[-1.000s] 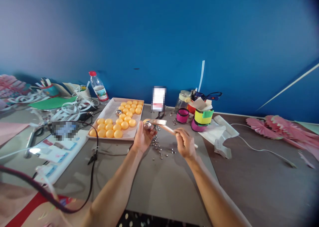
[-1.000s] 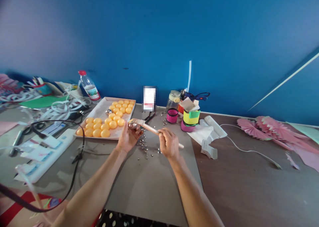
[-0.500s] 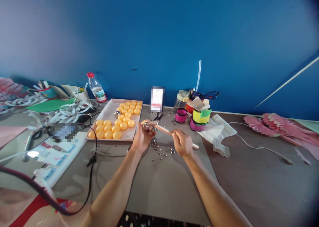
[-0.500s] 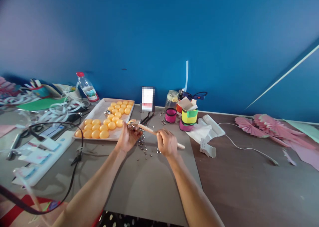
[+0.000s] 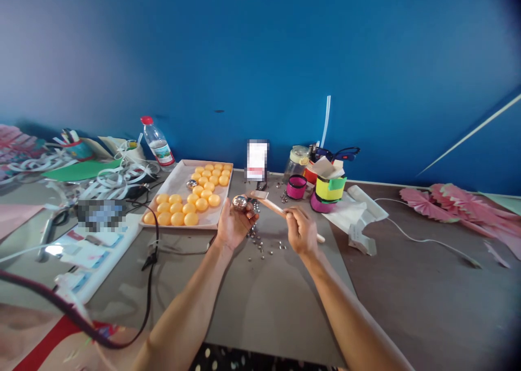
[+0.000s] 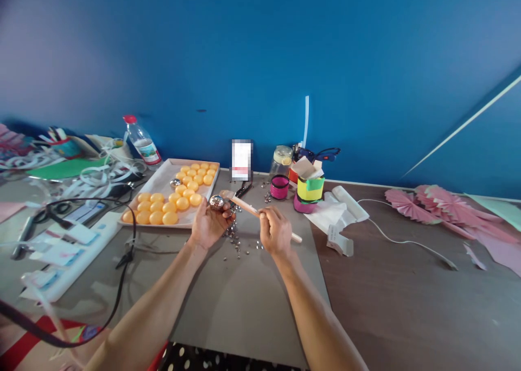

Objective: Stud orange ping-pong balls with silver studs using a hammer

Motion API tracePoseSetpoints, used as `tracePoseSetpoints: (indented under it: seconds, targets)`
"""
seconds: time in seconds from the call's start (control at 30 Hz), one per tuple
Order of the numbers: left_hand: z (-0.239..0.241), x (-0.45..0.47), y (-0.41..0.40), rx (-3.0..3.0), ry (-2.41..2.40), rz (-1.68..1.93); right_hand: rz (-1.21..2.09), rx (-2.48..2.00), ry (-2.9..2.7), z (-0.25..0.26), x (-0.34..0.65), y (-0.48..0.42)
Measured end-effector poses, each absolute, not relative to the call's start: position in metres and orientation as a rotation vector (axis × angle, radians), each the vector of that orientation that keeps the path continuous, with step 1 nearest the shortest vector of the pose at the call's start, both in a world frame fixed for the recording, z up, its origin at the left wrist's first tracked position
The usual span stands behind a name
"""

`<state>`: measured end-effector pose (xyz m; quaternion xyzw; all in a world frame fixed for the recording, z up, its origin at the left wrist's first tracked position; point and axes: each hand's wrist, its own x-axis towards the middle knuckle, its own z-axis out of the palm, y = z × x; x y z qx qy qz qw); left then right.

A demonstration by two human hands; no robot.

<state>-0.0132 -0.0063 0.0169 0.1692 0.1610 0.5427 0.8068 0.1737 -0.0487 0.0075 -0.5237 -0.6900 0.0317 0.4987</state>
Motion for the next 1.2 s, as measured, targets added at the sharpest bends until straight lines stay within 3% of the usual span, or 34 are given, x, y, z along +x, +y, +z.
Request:
tracePoseSetpoints:
  seconds: [0.3, 0.47, 0.7, 1.2]
  targets:
    - [0.010, -0.013, -0.003, 0.356, 0.363, 1.179, 0.000, -1.335, -1.866, 0.006, 0.167, -0.049]
    - [0.012, -0.012, -0.003, 0.377, 0.341, 1.173, 0.008, -1.364, -1.640, 0.005, 0.172, -0.046]
    - [0.015, -0.013, -0.005, 0.330, 0.355, 1.188, -0.238, -1.746, -1.569, -0.013, 0.188, -0.032]
    - [0.009, -0.015, -0.003, 0.328, 0.351, 1.187, -0.163, -2.141, -1.616, -0.021, 0.199, -0.030]
